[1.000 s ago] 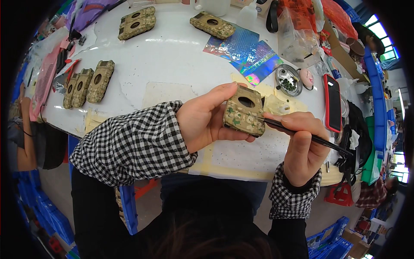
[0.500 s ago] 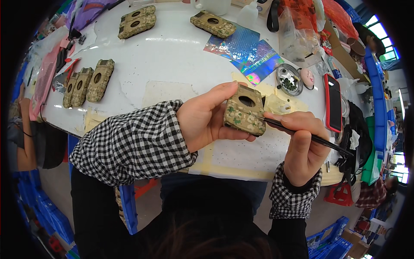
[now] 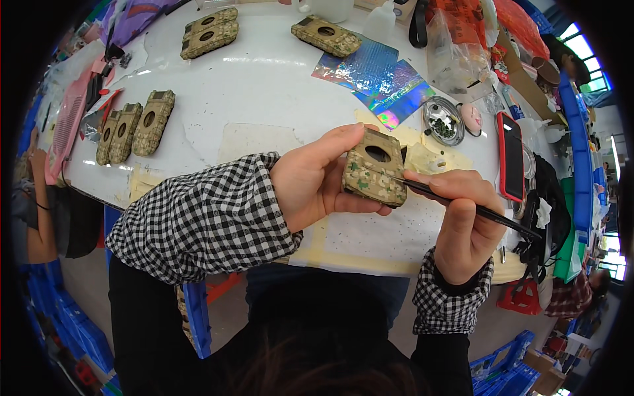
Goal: Painting and detailing camouflage patterns on plastic toy tank hulls using a brush.
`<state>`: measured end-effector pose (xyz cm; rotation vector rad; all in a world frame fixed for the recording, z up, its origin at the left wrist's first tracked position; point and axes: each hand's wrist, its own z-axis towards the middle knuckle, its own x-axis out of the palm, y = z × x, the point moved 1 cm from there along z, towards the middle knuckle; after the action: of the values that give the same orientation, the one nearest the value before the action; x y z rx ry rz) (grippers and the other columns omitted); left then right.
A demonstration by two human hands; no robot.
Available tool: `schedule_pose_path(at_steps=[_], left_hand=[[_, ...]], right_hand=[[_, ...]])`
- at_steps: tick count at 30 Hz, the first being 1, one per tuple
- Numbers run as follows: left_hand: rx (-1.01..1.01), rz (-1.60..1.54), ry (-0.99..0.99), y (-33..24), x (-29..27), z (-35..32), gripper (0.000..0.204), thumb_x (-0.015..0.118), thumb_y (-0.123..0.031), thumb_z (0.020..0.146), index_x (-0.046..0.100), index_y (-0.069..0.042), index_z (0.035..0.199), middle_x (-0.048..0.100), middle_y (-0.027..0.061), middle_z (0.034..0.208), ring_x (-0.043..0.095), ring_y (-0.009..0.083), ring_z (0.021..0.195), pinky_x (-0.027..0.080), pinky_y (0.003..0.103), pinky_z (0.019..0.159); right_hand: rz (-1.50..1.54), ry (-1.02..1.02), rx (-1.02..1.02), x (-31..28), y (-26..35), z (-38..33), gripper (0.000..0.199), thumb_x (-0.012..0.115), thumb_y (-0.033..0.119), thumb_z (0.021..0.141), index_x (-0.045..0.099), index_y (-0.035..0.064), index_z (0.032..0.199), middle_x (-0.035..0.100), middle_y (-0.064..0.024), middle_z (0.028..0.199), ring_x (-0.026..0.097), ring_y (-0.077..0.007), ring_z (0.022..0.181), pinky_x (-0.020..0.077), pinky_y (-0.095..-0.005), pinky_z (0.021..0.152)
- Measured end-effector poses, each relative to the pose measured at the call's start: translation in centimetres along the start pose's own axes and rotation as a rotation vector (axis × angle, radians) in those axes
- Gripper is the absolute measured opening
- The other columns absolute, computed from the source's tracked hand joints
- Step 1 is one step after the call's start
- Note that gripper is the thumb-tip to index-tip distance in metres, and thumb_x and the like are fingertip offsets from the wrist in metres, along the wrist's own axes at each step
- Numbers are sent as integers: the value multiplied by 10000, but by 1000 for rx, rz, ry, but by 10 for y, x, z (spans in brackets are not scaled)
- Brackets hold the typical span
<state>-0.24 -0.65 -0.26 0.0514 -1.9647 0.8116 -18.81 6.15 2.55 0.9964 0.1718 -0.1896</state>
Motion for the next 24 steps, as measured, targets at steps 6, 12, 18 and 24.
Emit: schedule_pose_path(at_steps=[6,12,18,24], left_hand=[[-4,-9,-15,0,3,0,448,318,-378,990,385,-75,1312,570,137,1149,643,261,908,571,381,781],[-6,-5,0,0,1,0,452,314,-378,991,383,-73,1317,565,138,1158,640,262,911,566,388,783],[-2,-10,-14,0,3,-1,455,312,-381,991,385,-70,1315,566,141,1160,640,266,904,564,388,785],[-16,-5,2,1,-1,1,453,310,-381,991,394,-66,1306,565,152,1168,638,266,918,563,385,786]], right_hand=[[32,-12,-1,1,-1,0,228,538,189,928,604,-29,942,671,-183,950,599,-201,834,455,-313,785],[75,-25,0,1,-4,-1,226,523,188,936,598,-25,948,670,-183,951,590,-193,825,452,-308,773],[82,-35,1,2,-3,-1,221,508,179,941,592,-25,947,664,-182,949,584,-191,830,451,-309,771],[68,-77,12,-1,-2,-2,253,504,206,945,594,-31,937,628,-144,903,577,-202,846,453,-312,768]])
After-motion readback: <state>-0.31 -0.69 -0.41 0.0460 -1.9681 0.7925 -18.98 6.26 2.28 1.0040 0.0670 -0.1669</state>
